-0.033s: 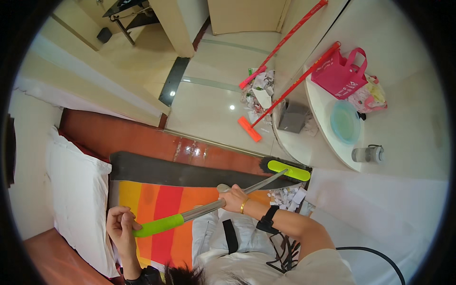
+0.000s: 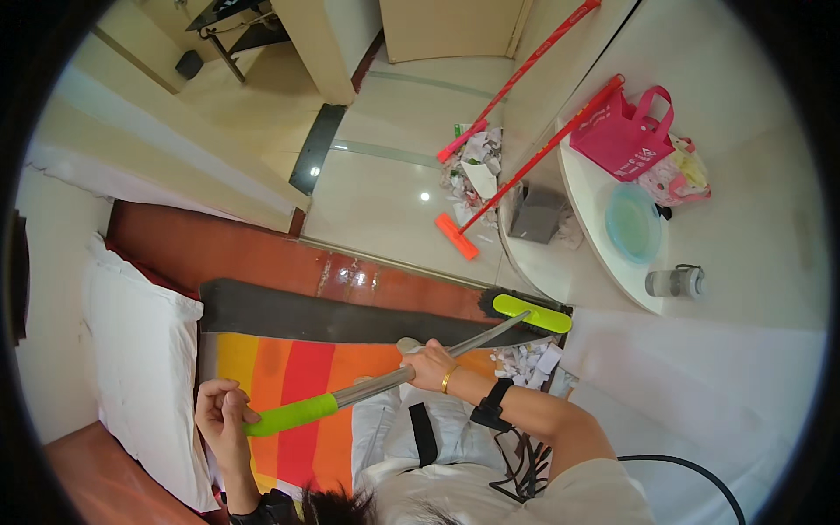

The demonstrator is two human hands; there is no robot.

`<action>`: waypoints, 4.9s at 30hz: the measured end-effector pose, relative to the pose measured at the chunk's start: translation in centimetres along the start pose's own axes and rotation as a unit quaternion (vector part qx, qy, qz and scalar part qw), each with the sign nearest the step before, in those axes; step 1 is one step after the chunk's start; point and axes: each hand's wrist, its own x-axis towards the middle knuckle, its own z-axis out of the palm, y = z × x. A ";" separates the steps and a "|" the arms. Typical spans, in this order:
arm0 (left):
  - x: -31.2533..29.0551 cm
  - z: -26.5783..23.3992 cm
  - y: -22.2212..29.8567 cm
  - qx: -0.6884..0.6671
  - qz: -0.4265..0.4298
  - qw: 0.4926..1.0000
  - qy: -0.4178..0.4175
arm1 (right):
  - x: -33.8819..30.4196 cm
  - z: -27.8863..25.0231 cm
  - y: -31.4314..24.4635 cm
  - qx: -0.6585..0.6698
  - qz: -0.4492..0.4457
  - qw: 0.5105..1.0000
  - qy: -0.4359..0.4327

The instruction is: The person is using a broom and a squeegee to sweep trash and clean the floor of a room.

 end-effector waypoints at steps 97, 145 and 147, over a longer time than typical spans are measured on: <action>-4.7 -34.2 -1.9 -0.163 0.269 0.945 0.090 | 27.5 15.7 -34.9 0.025 -0.314 0.948 0.038; 51.3 -24.3 14.1 0.560 0.518 0.609 0.218 | 69.2 -21.8 -14.5 -0.097 0.033 0.953 0.284; 51.5 -24.2 13.9 0.622 0.492 0.567 0.224 | 70.1 -22.5 -15.3 -0.049 0.026 0.951 0.303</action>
